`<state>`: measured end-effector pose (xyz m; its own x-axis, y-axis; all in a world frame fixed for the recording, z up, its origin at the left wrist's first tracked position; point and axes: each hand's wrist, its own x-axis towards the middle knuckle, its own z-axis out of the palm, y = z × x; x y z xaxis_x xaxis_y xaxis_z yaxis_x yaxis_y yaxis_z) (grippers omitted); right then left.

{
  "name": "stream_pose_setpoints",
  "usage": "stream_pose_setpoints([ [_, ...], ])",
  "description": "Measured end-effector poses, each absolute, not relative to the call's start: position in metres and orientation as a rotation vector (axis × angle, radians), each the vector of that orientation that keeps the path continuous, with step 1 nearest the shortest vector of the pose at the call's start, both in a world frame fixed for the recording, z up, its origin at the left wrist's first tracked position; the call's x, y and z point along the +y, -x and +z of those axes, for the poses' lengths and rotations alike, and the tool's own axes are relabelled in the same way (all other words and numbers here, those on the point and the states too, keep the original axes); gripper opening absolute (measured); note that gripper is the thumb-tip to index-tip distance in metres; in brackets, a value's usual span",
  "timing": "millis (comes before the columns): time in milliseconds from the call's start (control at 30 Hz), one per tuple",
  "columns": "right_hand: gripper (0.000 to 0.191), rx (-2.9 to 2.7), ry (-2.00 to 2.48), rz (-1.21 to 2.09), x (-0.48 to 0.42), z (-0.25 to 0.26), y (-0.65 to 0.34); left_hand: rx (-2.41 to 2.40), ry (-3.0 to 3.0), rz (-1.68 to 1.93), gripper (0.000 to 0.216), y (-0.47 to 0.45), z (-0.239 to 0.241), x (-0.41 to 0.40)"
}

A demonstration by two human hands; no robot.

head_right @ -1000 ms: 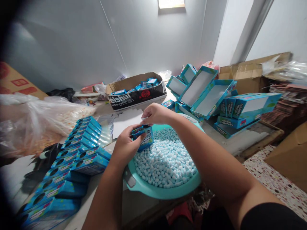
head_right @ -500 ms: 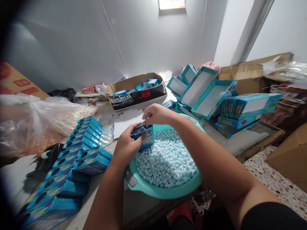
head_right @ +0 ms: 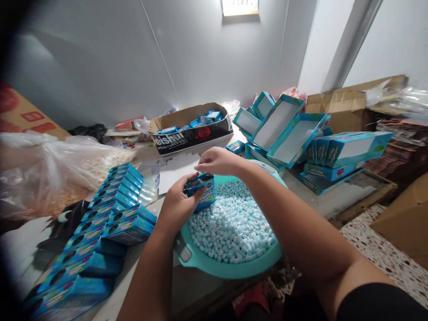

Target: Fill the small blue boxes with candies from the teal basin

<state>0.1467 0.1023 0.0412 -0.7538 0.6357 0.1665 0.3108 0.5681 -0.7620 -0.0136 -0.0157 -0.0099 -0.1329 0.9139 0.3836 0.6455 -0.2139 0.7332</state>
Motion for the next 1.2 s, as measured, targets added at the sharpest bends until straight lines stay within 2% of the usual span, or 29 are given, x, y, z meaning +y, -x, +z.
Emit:
stream_pose_setpoints([
  [333,0.036,-2.379,0.658,1.080,0.101,0.042,-0.147,1.706,-1.847,1.256,0.043,0.015,-0.009,-0.017],
  [533,0.027,-2.277,0.697,1.199,0.092,0.052,-0.144,1.709,-1.811,1.246,0.044,0.015,-0.010,-0.017],
  [667,0.024,-2.145,0.862,1.216,0.104,0.045,-0.143,1.734,-1.817,1.254,0.045,0.014,-0.010,-0.017],
  [767,0.026,-2.132,1.098,1.096,0.122,0.031,-0.145,1.761,-1.810,1.253,0.045,0.012,-0.008,-0.017],
  [833,0.021,-2.253,1.272,0.986,0.129,0.022,-0.147,1.769,-1.806,1.249,0.045,0.011,-0.007,-0.018],
  [967,0.009,-2.516,1.533,1.143,0.127,0.012,-0.148,1.769,-1.811,1.251,0.046,0.011,-0.007,-0.018],
  [1200,0.021,-2.638,1.665,0.934,0.119,0.012,-0.152,1.760,-1.848,1.259,0.045,0.012,-0.009,-0.018],
])
